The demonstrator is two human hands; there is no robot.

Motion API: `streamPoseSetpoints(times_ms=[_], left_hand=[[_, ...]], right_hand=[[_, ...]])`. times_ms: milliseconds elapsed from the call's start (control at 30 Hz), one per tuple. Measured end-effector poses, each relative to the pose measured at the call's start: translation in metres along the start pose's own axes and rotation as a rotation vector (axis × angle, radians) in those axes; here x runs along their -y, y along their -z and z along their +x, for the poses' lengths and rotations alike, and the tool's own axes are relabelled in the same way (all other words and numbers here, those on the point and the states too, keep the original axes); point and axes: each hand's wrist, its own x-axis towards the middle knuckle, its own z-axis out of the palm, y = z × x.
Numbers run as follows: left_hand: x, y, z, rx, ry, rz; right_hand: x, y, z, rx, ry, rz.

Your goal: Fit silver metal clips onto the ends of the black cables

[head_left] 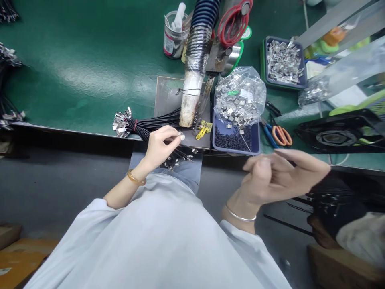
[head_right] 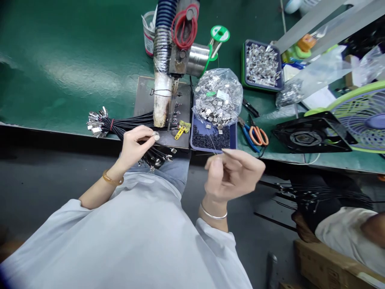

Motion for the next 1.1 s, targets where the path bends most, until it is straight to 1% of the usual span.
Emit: streamPoseSetpoints(times_ms=[33,67,100,133,167,200,267,333,400,467,533,600,667,833,900,933,1000,1033,1100], left_hand=[[0.004,0.000,0.002,-0.052,-0.076,0.108],[0.009,-0.001,0.005,-0.079,-0.146,0.225],[0.013,-0.002,0.007,-0.073,-0.204,0.330],[0.018,-0.003,0.011,-0.041,-0.243,0.418],[0.023,-0.003,0.014,-0.003,-0.269,0.488],[0.028,-0.002,0.017,0.030,-0.292,0.538],[0.037,0.002,0.023,0.072,-0.337,0.573],[0.044,0.010,0.029,0.099,-0.379,0.544],[0.047,0.017,0.033,0.122,-0.368,0.502],[0.048,0.023,0.036,0.144,-0.347,0.465],[0.045,0.024,0.034,0.149,-0.345,0.449],[0.042,0.023,0.029,0.138,-0.363,0.450],[0.037,0.020,0.022,0.143,-0.396,0.447],[0.025,0.006,0.006,0.292,-0.545,0.376],[0.022,0.001,0.005,0.344,-0.554,0.302],[0.021,-0.001,0.005,0.361,-0.525,0.256],[0.017,-0.002,0.007,0.367,-0.399,0.154],[0.015,-0.002,0.009,0.361,-0.313,0.102],[0.009,0.000,0.011,0.348,-0.137,0.001]], right_hand=[[0.000,0.002,0.001,0.140,-0.077,-0.011],[-0.002,0.004,0.003,0.290,-0.157,-0.032],[-0.006,0.004,0.004,0.430,-0.228,-0.060],[-0.013,0.004,0.005,0.537,-0.279,-0.090],[-0.021,0.003,0.007,0.609,-0.303,-0.126],[-0.031,0.002,0.009,0.641,-0.299,-0.172],[-0.054,0.000,0.014,0.606,-0.254,-0.297],[-0.078,-0.002,0.019,0.514,-0.196,-0.447],[-0.100,-0.005,0.025,0.453,-0.129,-0.540],[-0.118,-0.009,0.028,0.452,-0.068,-0.570],[-0.129,-0.014,0.029,0.509,-0.020,-0.582],[-0.133,-0.020,0.029,0.596,0.014,-0.605],[-0.133,-0.025,0.027,0.671,0.041,-0.654],[-0.123,-0.032,0.028,0.766,0.054,-0.808],[-0.122,-0.032,0.029,0.787,0.047,-0.816],[-0.123,-0.031,0.029,0.786,0.040,-0.803],[-0.124,-0.029,0.028,0.734,0.006,-0.738],[-0.124,-0.027,0.027,0.678,-0.023,-0.681],[-0.120,-0.023,0.023,0.522,-0.103,-0.515]])
